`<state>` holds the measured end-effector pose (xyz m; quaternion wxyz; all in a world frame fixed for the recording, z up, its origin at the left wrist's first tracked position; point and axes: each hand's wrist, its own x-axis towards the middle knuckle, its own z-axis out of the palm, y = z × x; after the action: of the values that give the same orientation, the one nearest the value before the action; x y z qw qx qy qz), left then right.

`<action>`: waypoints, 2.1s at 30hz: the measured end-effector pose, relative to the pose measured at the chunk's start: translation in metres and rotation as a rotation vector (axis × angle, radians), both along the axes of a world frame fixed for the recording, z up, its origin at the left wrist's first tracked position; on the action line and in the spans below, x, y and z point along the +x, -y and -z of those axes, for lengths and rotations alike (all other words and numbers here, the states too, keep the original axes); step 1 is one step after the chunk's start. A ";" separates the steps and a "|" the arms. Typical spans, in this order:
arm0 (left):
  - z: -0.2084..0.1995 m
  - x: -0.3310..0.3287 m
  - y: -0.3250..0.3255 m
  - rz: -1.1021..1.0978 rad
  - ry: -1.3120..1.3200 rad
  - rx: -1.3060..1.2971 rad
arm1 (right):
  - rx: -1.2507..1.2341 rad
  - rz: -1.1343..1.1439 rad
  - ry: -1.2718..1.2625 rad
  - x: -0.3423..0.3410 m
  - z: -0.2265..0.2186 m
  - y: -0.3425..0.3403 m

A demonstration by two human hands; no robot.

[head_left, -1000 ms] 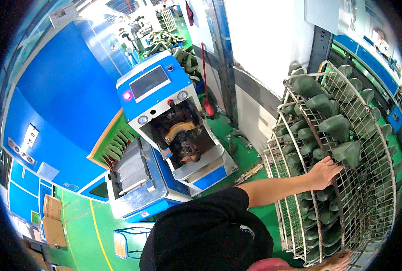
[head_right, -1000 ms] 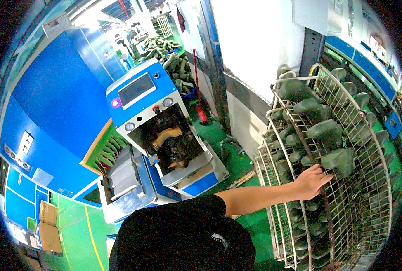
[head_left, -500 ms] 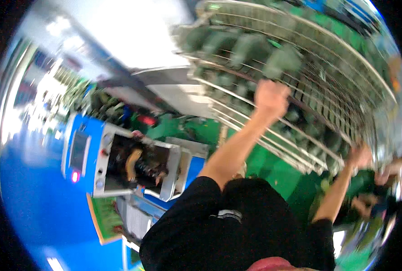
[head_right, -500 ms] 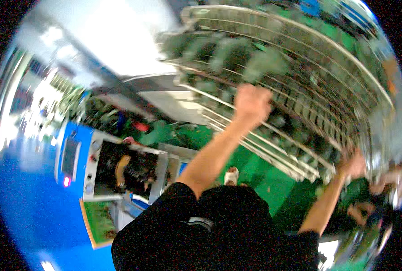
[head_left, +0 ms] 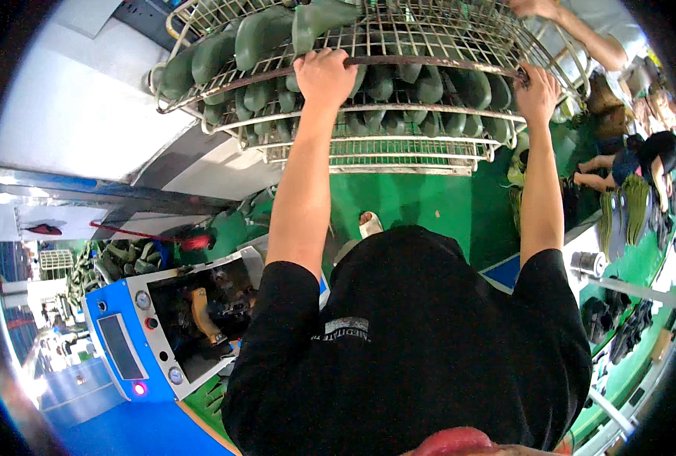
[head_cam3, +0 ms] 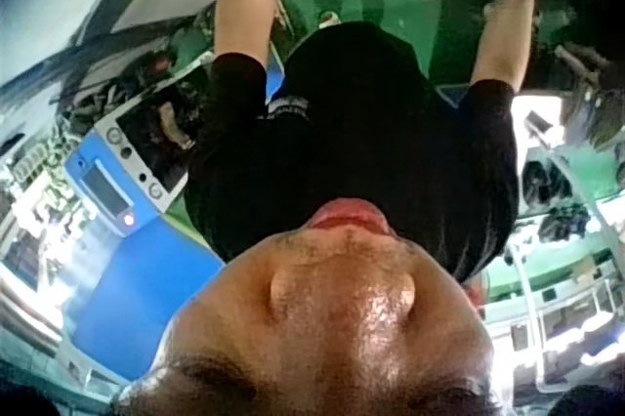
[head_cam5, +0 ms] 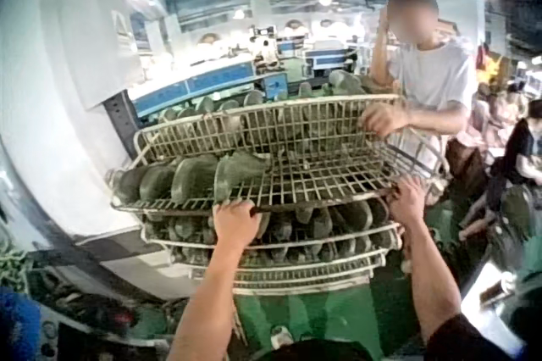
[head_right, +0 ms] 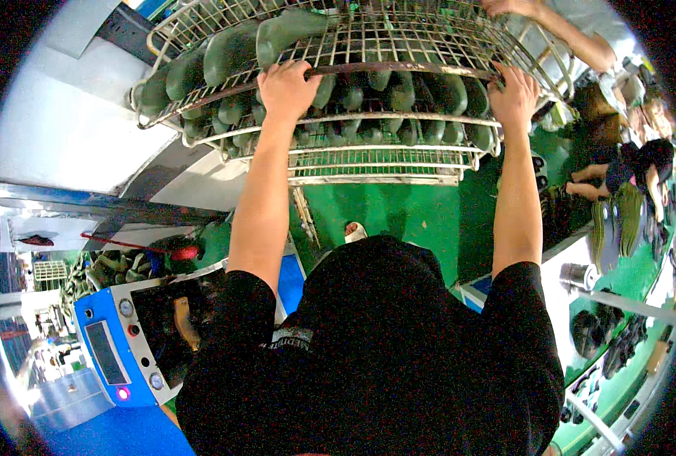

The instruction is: The person places shoes into a machine for sole attachment, takes them out, removes internal molds by hand, and places the molds onto a large metal rack.

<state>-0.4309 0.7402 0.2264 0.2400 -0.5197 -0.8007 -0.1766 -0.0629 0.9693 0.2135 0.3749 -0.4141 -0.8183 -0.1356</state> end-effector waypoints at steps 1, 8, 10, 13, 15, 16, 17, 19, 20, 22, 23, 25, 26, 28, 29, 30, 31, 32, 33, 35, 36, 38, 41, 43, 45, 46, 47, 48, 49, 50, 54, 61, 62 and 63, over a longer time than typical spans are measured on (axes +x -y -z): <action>0.004 -0.004 0.003 -0.027 -0.065 0.001 | -0.063 -0.052 0.005 0.003 -0.001 -0.001; -0.005 -0.003 -0.004 -0.013 0.041 -0.110 | -0.371 -0.116 0.183 0.023 -0.019 -0.016; -0.007 -0.001 -0.003 -0.007 0.050 -0.111 | -0.382 -0.103 0.180 0.021 -0.020 -0.014; -0.010 0.000 -0.003 -0.001 0.111 -0.161 | -0.325 -0.062 0.155 0.018 -0.017 -0.011; -0.011 0.002 -0.002 0.014 0.115 -0.157 | -0.340 -0.056 0.144 0.018 -0.013 -0.016; -0.009 0.002 -0.002 0.028 0.103 -0.131 | -0.299 -0.050 0.130 0.021 -0.009 -0.016; -0.007 0.001 0.000 0.034 0.091 -0.106 | -0.259 -0.054 0.118 0.018 -0.005 -0.014; -0.003 -0.001 0.001 0.051 0.067 -0.053 | -0.214 -0.053 0.110 0.015 -0.002 -0.014; 0.000 -0.002 0.003 0.056 0.056 -0.029 | -0.218 -0.051 0.094 0.014 -0.001 -0.010; 0.005 -0.005 0.004 0.073 0.027 0.045 | -0.225 -0.054 0.061 0.010 -0.002 -0.005; 0.007 0.000 -0.001 0.110 0.018 0.093 | -0.219 -0.040 0.077 0.018 -0.004 -0.005; 0.007 -0.004 0.011 0.157 0.004 0.187 | -0.131 -0.059 0.057 0.006 0.002 -0.004; 0.008 -0.011 0.016 0.174 -0.062 0.230 | -0.110 -0.065 0.063 -0.003 -0.001 0.005; 0.009 -0.005 0.015 0.157 0.001 0.206 | -0.184 0.000 0.052 -0.006 -0.004 0.018; -0.008 0.008 0.014 0.143 0.084 0.107 | -0.197 0.062 0.090 0.001 0.002 0.008; -0.012 0.013 0.016 0.136 0.081 0.122 | 0.034 0.076 0.180 0.018 0.026 -0.022; -0.021 0.020 0.025 0.039 0.119 -0.052 | -0.173 -0.005 0.090 -0.002 -0.003 0.020; -0.018 0.025 0.025 0.104 0.036 0.211 | 0.003 -0.010 0.077 0.016 0.007 0.003; -0.013 0.023 0.022 0.119 0.071 0.206 | -0.059 -0.035 0.088 0.017 0.007 -0.003; -0.002 0.025 0.009 0.118 0.134 0.157 | -0.040 -0.083 0.042 0.029 0.032 -0.027; 0.011 0.014 0.009 0.153 0.052 0.364 | -0.001 -0.088 0.058 0.019 0.029 -0.027; 0.010 0.021 0.009 0.109 0.045 0.263 | 0.103 0.020 0.089 0.034 0.048 -0.053; 0.018 0.014 0.011 0.086 0.106 0.213 | 0.164 0.041 0.078 0.022 0.058 -0.062; 0.014 0.014 0.012 0.094 0.108 0.219 | 0.197 0.072 0.063 0.015 0.062 -0.057; 0.010 0.014 0.012 0.109 0.112 0.236 | 0.241 0.097 0.016 0.007 0.059 -0.052; 0.009 0.015 0.012 0.120 0.114 0.246 | 0.257 0.115 0.001 0.006 0.062 -0.054; 0.009 0.015 0.012 0.131 0.118 0.255 | 0.272 0.133 -0.014 0.006 0.066 -0.056; 0.007 0.015 0.013 0.136 0.112 0.265 | 0.287 0.155 -0.034 0.002 0.067 -0.055; 0.007 0.015 0.015 0.141 0.106 0.274 | 0.332 0.178 -0.056 -0.003 0.066 -0.051; 0.008 0.015 0.015 0.146 0.103 0.290 | 0.355 0.162 -0.081 -0.004 0.066 -0.053; 0.006 0.015 0.016 0.129 0.077 0.318 | 0.416 0.106 -0.146 -0.008 0.065 -0.054; 0.004 0.017 0.018 0.171 0.026 0.398 | 0.349 0.276 -0.015 -0.001 0.069 -0.052; 0.005 0.016 0.019 0.173 -0.002 0.428 | 0.372 0.243 -0.028 -0.004 0.062 -0.047; 0.003 0.017 0.019 0.173 0.003 0.413 | 0.380 0.230 -0.046 -0.002 0.063 -0.050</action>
<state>-0.4138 0.7208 0.2229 0.3240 -0.5259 -0.7004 -0.3576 -0.0650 1.0198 0.1500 0.4469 -0.4296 -0.7166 -0.3197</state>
